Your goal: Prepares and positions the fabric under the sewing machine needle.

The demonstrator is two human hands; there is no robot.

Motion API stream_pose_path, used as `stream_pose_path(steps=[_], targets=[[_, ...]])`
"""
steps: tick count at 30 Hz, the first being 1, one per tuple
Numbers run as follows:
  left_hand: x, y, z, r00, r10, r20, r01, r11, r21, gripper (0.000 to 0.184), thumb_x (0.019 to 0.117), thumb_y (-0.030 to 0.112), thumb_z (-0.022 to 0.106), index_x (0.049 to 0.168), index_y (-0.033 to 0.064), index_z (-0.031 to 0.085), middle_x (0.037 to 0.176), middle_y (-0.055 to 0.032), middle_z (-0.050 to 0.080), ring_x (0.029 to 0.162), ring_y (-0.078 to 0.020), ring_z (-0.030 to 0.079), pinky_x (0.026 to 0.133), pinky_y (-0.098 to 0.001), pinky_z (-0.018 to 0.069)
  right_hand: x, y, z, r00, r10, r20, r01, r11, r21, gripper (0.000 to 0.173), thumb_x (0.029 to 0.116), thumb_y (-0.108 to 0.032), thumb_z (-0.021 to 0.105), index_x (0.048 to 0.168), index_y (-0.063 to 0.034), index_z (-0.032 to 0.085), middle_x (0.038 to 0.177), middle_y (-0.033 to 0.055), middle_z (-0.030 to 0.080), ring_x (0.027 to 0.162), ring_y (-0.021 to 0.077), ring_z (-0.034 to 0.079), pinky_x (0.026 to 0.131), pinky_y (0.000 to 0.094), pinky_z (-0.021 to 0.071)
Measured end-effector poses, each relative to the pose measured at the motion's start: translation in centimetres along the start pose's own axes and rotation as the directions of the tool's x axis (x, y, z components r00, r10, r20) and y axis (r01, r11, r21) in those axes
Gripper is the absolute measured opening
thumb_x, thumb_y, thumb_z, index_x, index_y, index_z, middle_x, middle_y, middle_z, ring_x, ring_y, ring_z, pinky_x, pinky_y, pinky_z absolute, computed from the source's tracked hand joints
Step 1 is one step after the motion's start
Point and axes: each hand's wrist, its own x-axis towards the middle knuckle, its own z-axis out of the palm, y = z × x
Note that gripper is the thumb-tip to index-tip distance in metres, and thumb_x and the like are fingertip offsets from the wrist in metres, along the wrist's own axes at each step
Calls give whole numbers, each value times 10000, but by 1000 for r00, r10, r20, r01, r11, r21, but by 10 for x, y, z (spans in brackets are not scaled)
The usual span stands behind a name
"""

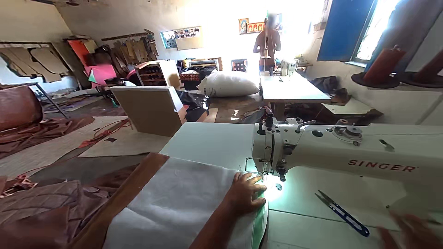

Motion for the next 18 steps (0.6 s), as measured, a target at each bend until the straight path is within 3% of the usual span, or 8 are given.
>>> stream_pose_path(steps=[3, 5, 7, 9, 12, 15, 18], targets=[[-1, -1, -1, 1000, 13, -16, -13, 1000, 1, 449, 1003, 443, 545, 1402, 260, 642, 1581, -34, 478, 1535, -284, 302, 1230, -632, 88, -3, -86, 18, 944, -261, 204, 189, 930, 315, 386, 1006, -255, 631, 1260, 31, 680, 1295, 298, 647, 1240, 485, 601, 1053, 628, 442], [-8, 0, -2, 997, 63, -47, -63, 998, 3, 393, 1011, 380, 572, 1336, 193, 691, 1525, -80, 537, 1519, -317, 333, 1226, -659, 95, 0, -141, 20, 810, -461, 363, 253, 832, 494, 440, 981, -285, 662, 1334, -21, 659, 1366, 249, 633, 1297, 475, 572, 1076, 695, 382], [-20, 3, -4, 991, 131, -34, -131, 991, 16, 328, 1019, 308, 587, 1254, 130, 732, 1454, -106, 598, 1496, -349, 370, 1211, -693, 102, -4, -173, 30, 709, -595, 379, 327, 753, 571, 509, 928, -287, 733, 1387, -91, 634, 1415, 184, 620, 1340, 439, 550, 1074, 729, 354], [-37, 5, -6, 979, 205, 10, -206, 978, 17, 271, 1014, 234, 595, 1175, 83, 753, 1384, -108, 650, 1460, -354, 426, 1206, -680, 157, -10, -188, 42, 663, -662, 350, 388, 704, 595, 539, 906, -202, 748, 1421, -131, 609, 1444, 161, 602, 1368, 421, 527, 1079, 742, 327], [-66, 3, -4, 959, 280, 35, -280, 960, -21, 228, 971, 182, 649, 1128, 47, 745, 1337, -125, 675, 1410, -354, 495, 1187, -665, 235, -20, -201, 55, 688, -674, 269, 485, 703, 520, 446, 933, -137, 706, 1372, -183, 648, 1353, 115, 673, 1333, 374, 574, 1066, 710, 376], [-89, 3, -1, 975, 184, 122, -175, 981, -84, 375, 989, 270, 650, 1303, 67, 661, 1506, -112, 549, 1504, -326, 367, 1218, -675, 108, -30, -208, 61, 734, -662, 154, 561, 718, 412, 254, 937, -155, 679, 1182, -203, 722, 1190, 12, 738, 1255, 246, 637, 1070, 588, 434], [-95, -2, 14, 980, 199, 25, -196, 975, -105, 439, 968, 323, 662, 1342, 96, 643, 1507, -117, 548, 1504, -359, 360, 1196, -713, 121, -36, -210, 63, 765, -642, 58, 569, 715, 407, 186, 952, -134, 647, 1105, -201, 728, 1130, 0, 750, 1190, 206, 667, 1053, 493, 472]])
